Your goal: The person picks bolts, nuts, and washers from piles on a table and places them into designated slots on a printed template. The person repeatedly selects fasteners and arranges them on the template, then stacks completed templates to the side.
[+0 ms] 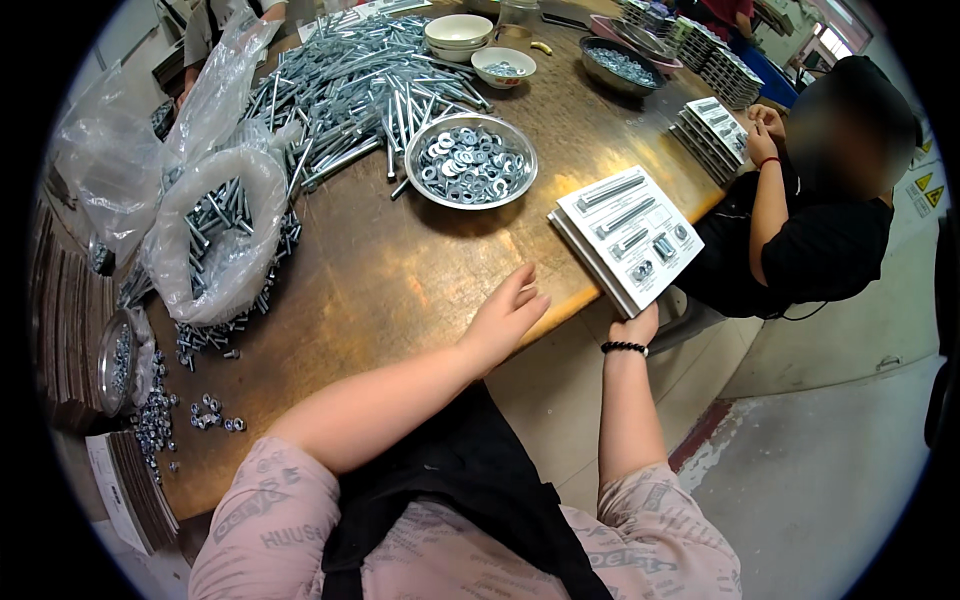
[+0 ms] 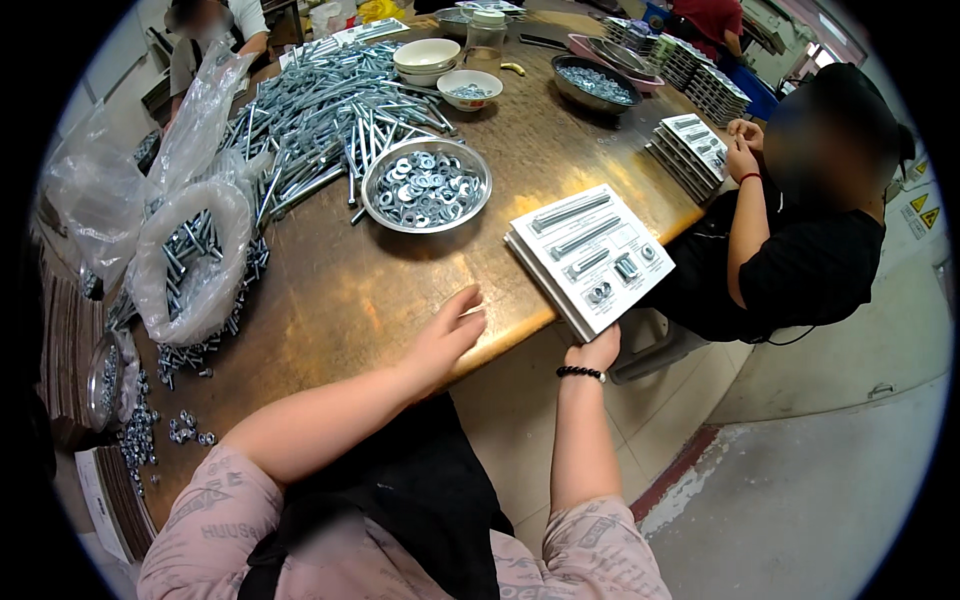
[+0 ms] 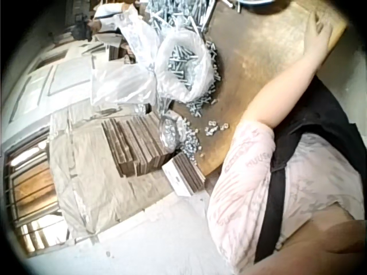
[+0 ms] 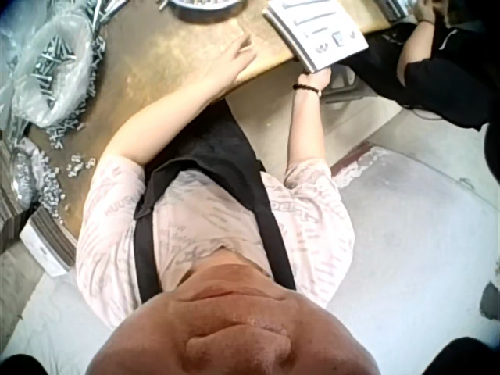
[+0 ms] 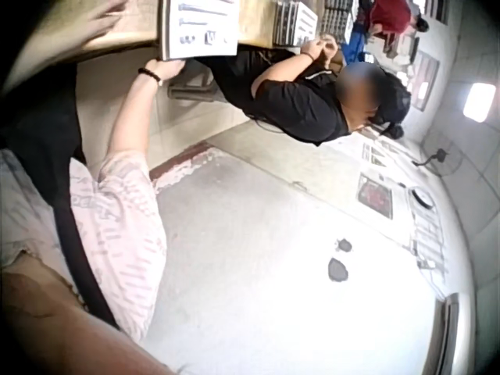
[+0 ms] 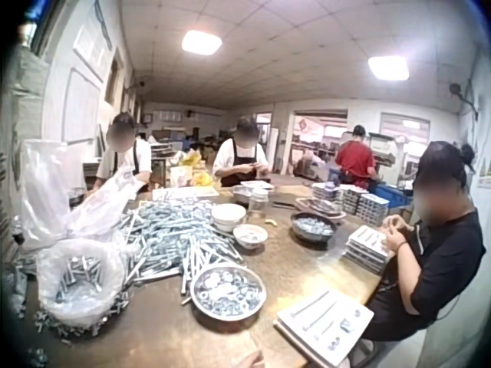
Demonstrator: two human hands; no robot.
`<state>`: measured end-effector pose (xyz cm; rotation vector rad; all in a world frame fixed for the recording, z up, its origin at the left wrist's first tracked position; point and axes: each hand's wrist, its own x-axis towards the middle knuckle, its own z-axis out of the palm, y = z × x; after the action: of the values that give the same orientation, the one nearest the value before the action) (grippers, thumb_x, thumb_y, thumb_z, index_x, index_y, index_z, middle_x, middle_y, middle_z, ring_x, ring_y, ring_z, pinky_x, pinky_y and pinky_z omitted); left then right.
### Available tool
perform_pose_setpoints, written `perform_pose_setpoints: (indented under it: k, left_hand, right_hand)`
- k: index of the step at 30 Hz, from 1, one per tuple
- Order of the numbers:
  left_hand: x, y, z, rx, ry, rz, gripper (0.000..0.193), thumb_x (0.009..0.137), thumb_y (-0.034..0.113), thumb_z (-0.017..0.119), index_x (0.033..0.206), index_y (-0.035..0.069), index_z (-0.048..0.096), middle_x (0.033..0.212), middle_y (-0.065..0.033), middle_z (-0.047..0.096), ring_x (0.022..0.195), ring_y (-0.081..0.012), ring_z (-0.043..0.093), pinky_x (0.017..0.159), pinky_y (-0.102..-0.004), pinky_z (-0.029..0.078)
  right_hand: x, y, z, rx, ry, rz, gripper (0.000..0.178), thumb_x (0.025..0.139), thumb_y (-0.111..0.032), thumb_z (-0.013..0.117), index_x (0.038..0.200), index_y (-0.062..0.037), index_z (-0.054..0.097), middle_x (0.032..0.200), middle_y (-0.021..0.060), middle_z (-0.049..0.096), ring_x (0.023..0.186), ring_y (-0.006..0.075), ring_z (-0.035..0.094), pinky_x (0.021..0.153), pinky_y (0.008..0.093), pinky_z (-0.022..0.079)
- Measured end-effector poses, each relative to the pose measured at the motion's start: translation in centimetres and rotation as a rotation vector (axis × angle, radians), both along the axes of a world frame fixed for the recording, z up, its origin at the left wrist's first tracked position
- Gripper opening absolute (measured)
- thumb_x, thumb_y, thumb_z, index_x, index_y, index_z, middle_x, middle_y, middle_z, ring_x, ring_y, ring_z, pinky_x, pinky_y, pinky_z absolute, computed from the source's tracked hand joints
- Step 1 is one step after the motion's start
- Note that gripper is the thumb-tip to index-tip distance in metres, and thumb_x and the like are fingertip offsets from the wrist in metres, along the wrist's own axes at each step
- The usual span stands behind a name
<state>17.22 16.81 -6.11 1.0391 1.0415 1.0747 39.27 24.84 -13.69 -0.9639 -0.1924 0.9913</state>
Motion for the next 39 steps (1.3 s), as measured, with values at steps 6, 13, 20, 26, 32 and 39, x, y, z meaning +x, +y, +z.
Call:
perform_pose_setpoints:
  k: [6, 13, 20, 26, 32, 39]
  left_hand:
    - [-7.8, -5.7, 0.7, 0.319, 0.539, 0.053, 0.049, 0.08, 0.015, 0.06, 0.124, 0.002, 0.044, 0.122, -0.016, 0.047, 0.114, -0.0288, 0.046, 0.096, -0.0363, 0.038]
    - [-11.0, -11.0, -0.1, 0.538, 1.04, -0.046, 0.046, 0.073, 0.018, 0.065, 0.115, 0.005, 0.051, 0.117, -0.0139, 0.05, 0.11, -0.031, 0.047, 0.097, -0.0438, 0.035]
    - [-10.1, -11.1, -1.0, 0.568, 1.188, -0.074, 0.045, 0.072, 0.02, 0.065, 0.113, 0.007, 0.053, 0.116, -0.0097, 0.05, 0.112, -0.027, 0.046, 0.1, -0.046, 0.032]
    - [-10.3, -11.1, -1.5, 0.582, 1.158, -0.061, 0.044, 0.072, 0.019, 0.064, 0.112, 0.006, 0.052, 0.115, -0.0114, 0.051, 0.11, -0.0287, 0.048, 0.098, -0.0471, 0.033]
    - [-10.5, -11.5, -2.9, 0.631, 1.125, -0.026, 0.043, 0.075, 0.022, 0.062, 0.113, 0.006, 0.051, 0.117, -0.0127, 0.049, 0.112, -0.0283, 0.045, 0.099, -0.0462, 0.032]
    - [-11.0, -12.5, -3.6, 0.622, 0.914, 0.12, 0.044, 0.077, 0.017, 0.06, 0.117, 0.004, 0.049, 0.118, -0.0132, 0.048, 0.112, -0.0293, 0.045, 0.099, -0.0445, 0.033]
  right_hand:
    - [3.7, 4.4, -0.6, 0.048, -0.019, -0.009, 0.027, 0.09, -0.016, 0.045, 0.108, 0.0011, 0.054, 0.101, 0.0097, 0.06, 0.085, 0.0203, 0.06, 0.072, 0.0304, 0.048]
    - [8.4, 9.8, -0.6, 0.051, 0.028, 0.004, 0.024, 0.089, -0.013, 0.046, 0.106, 0.0028, 0.054, 0.098, 0.0126, 0.061, 0.081, 0.0231, 0.062, 0.068, 0.0336, 0.053]
    - [12.2, 13.7, -1.5, 0.03, 0.053, -0.006, 0.024, 0.089, -0.013, 0.047, 0.108, 0.0004, 0.054, 0.102, 0.0134, 0.061, 0.085, 0.0264, 0.062, 0.072, 0.0379, 0.053]
    - [17.2, 16.6, -4.8, 0.034, 0.148, 0.17, 0.023, 0.089, -0.008, 0.044, 0.108, -0.0005, 0.054, 0.105, 0.0159, 0.06, 0.093, 0.0302, 0.061, 0.078, 0.0436, 0.053]
    - [21.9, 17.1, -7.5, -0.084, 0.237, 0.162, 0.024, 0.088, -0.013, 0.046, 0.106, 0.0011, 0.055, 0.101, 0.0153, 0.062, 0.094, 0.0278, 0.059, 0.078, 0.0375, 0.052]
    - [9.8, 7.1, -1.6, -0.14, -0.296, -0.333, 0.023, 0.088, -0.02, 0.048, 0.097, -0.0006, 0.056, 0.082, 0.0084, 0.057, 0.067, 0.0145, 0.051, 0.057, 0.0245, 0.041]
